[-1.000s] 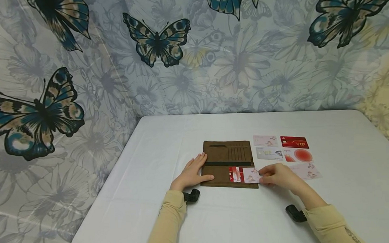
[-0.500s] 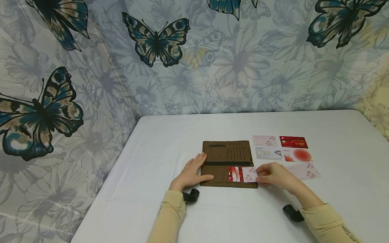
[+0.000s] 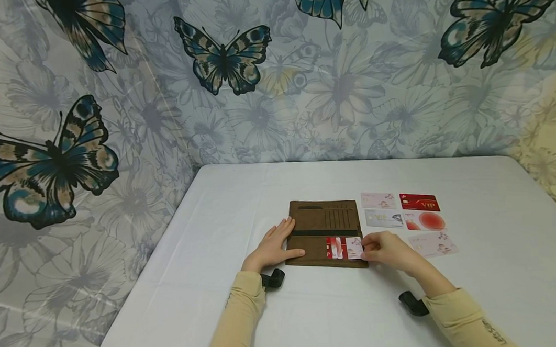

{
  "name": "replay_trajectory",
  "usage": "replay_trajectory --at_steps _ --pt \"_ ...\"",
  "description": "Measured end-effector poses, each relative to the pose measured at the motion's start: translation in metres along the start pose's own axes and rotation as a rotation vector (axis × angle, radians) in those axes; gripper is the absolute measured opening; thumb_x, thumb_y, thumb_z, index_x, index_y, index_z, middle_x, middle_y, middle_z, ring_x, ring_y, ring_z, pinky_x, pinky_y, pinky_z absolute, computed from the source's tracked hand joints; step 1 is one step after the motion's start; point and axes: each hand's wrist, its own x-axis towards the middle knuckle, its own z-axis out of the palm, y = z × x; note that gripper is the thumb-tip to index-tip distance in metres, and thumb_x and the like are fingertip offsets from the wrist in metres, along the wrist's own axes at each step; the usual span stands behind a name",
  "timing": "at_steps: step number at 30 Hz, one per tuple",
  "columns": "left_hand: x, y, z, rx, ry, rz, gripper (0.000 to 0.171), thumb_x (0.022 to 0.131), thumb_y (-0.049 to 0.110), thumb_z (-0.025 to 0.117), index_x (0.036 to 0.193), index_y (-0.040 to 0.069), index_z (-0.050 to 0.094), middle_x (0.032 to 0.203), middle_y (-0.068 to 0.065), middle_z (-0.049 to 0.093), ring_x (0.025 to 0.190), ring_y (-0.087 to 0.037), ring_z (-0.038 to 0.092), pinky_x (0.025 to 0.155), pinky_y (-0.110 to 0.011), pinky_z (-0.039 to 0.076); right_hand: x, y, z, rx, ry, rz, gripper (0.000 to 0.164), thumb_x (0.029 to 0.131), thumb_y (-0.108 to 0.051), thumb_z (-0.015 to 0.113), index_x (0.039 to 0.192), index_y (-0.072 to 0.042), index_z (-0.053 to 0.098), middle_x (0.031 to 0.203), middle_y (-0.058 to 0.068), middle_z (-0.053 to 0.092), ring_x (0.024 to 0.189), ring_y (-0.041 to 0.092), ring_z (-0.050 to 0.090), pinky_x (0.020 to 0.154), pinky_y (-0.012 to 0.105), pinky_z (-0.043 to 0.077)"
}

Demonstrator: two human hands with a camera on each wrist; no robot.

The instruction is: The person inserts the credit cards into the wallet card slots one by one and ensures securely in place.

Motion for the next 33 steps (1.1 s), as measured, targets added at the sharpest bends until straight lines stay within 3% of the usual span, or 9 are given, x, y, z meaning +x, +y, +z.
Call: replay_trajectory --at_steps 17,33 --pt "0.0008 -0.0008 0.0011 0.016 0.001 0.0 0.088 0.086 0.049 0.059 0.149 0.007 0.014 0.154 -0.007 0.009 0.139 -0.018 0.005 0.111 -0.037 0.002 0.0029 0.0023 0.0082 0.027 -0.023 -0.036 0.037 0.078 -0.005 0.073 0.108 0.01 0.059 0.078 0.004 0.054 0.072 0.018 0.049 0.059 0.026 0.043" --pt "0.0014 -0.0016 0.0011 0.01 0.01 0.009 0.088 0.087 0.048 0.059 0.149 0.006 0.013 0.154 -0.008 0.009 0.139 -0.019 0.006 0.111 -0.039 0.003 0.0027 0.0047 0.0095 0.063 -0.066 -0.14 0.04 0.074 0.0 0.075 0.11 0.009 0.059 0.078 0.005 0.053 0.071 0.018 0.048 0.057 0.023 0.042"
